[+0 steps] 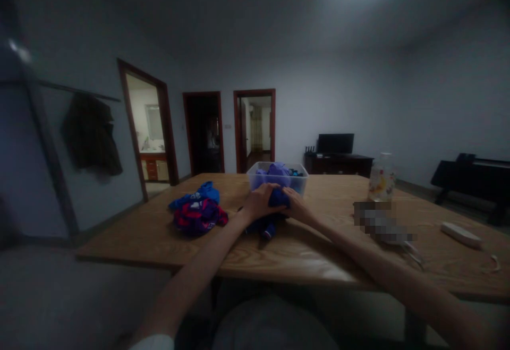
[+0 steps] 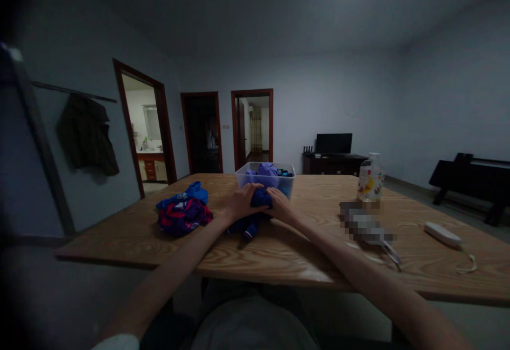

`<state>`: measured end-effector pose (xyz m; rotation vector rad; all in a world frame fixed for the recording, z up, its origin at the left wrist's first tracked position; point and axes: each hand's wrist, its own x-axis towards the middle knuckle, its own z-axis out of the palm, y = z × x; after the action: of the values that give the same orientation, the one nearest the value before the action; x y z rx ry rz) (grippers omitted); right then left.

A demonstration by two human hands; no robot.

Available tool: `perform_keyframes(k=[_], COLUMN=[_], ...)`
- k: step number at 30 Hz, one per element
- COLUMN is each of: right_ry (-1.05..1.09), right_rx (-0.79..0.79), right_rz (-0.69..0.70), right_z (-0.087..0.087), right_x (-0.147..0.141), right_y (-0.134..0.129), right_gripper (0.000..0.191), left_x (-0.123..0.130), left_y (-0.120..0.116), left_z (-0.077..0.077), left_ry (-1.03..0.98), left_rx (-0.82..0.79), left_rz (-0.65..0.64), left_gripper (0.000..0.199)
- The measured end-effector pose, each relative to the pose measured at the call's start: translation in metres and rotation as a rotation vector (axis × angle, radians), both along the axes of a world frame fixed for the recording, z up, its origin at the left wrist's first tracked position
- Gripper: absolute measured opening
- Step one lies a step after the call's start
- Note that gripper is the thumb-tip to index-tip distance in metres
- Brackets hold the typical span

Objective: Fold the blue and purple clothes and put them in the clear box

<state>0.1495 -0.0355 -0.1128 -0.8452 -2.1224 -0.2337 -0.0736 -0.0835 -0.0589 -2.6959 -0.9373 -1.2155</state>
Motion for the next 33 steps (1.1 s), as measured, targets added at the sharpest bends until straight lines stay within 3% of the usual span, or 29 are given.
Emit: perform_keyframes(k=[7,12,15,20,24,28,33], right_ry=[-0.142,-0.19,-0.138,-0.022,-0.019,-0.039,-0.088], right_rx=[0.026,0.048,0.048,0.033,0.036,0.036,-0.035], right_rz=[-0.071,-0.075,-0.069,-0.016,-0.017,-0.073,-0.197], right_z=[-0.004,-0.003,0.002,0.01,0.014,0.015,0.012], right_x=[0.004,0.0,-0.004,-0.007,-0.006,-0.004,-0.006], right_y=[-0.004,-0.009,-0.014,-0.017,-0.012,-0.012,-0.019], right_gripper=[0.047,0.053,0.053,0.054,0.048,0.045,0.037], left_x=[-0.005,-0.005,-0.001,0.008,0.009,0.008,0.009], left_y=[0.008,0.014,0.015,0.003,-0.007,-0.01,-0.009], left_z=[-0.004,-0.008,-0.009,-0.003,0.0,-0.002,-0.002], left_ry=[0.064,0.085,0.048,-0.043,-0.056,-0.084,-0.122], left_rx=[-0.178,-0.254,-0.235,-0.169,-0.086,-0.064,-0.109], left_rz=[0.018,0.012,0.011,0.011,-0.056,-0.069,0.012], left_gripper=[0.066,0.059,0.054,0.069,0.061,0.057,0.053])
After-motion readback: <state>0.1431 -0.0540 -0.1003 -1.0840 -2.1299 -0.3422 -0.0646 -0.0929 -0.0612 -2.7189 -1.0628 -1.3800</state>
